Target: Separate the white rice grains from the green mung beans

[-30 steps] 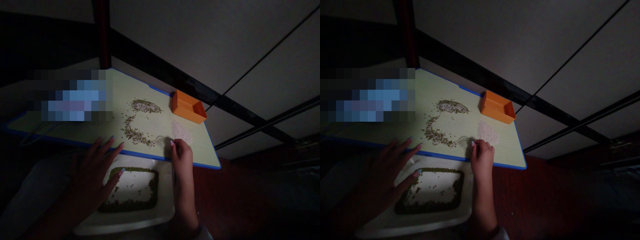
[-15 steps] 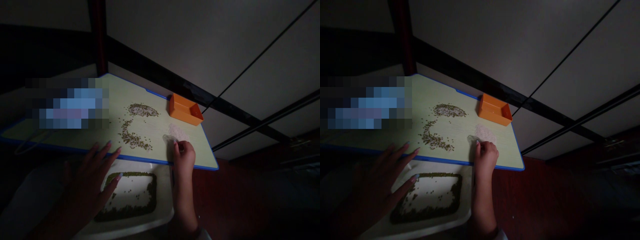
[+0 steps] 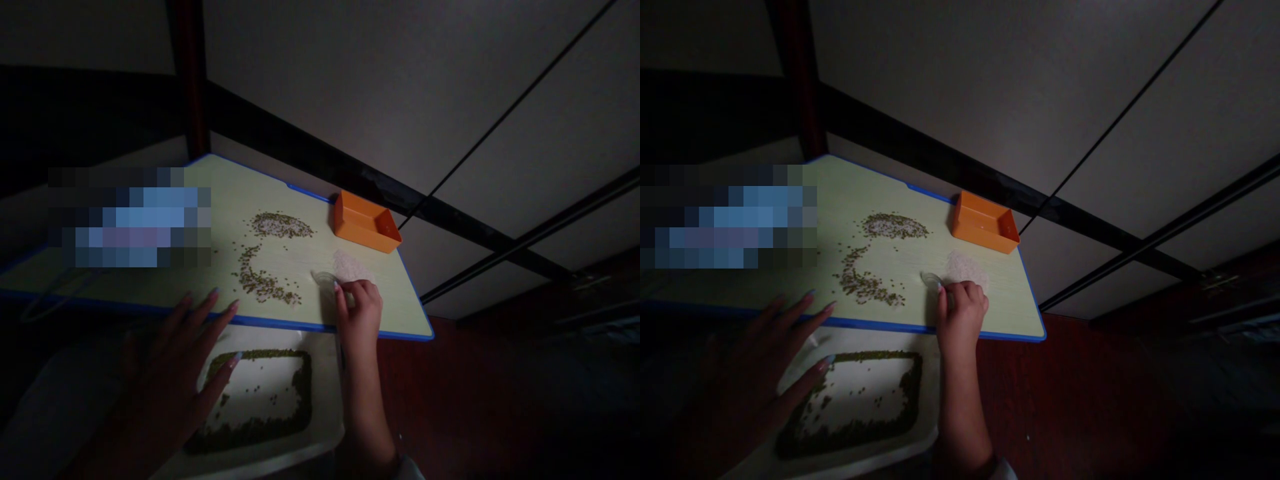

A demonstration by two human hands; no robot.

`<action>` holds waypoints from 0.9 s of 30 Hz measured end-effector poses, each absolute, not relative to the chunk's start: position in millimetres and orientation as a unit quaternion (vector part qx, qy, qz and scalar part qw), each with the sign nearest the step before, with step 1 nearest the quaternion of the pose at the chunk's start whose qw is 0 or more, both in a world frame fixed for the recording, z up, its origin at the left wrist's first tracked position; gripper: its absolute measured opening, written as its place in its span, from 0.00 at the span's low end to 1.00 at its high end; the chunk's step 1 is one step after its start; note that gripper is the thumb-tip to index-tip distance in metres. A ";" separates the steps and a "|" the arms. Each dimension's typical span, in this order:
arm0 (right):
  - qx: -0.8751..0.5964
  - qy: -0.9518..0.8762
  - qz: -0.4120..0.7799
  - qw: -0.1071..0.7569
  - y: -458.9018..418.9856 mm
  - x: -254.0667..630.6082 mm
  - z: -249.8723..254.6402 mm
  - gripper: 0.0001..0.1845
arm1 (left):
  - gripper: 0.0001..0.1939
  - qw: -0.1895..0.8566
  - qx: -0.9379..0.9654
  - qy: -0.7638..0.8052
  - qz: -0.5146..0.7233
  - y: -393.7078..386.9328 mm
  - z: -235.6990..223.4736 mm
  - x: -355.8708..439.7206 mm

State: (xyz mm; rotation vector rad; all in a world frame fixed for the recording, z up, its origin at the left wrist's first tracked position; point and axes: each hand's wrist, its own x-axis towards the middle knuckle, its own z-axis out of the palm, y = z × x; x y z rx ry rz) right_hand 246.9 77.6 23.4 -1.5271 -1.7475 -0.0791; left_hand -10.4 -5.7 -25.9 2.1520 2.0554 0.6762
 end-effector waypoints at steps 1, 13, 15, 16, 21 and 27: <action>-0.601 -0.699 -0.038 0.386 79.2 247.3 22.3 0.11 | 0.31 0.043 0.705 0.672 0.223 -5.7 -25.8 -10.2; -0.521 -0.766 0.052 0.374 80.9 226.2 28.7 0.07 | 0.29 0.055 0.708 0.667 0.225 -6.3 -24.4 -11.1; -0.510 -0.771 0.060 0.376 78.3 226.0 29.5 0.07 | 0.29 0.050 0.709 0.667 0.226 -6.4 -25.4 -11.2; -0.507 -0.774 0.058 0.375 77.3 226.8 29.5 0.07 | 0.29 0.046 0.709 0.666 0.227 -6.6 -26.1 -11.5; -0.488 -0.786 0.041 0.377 73.1 233.3 28.2 0.08 | 0.29 0.032 0.712 0.663 0.229 -8.3 -26.8 -12.9; -0.492 -0.779 0.052 0.385 68.6 238.2 27.8 0.07 | 0.29 0.036 0.713 0.662 0.227 -6.7 -27.0 -11.4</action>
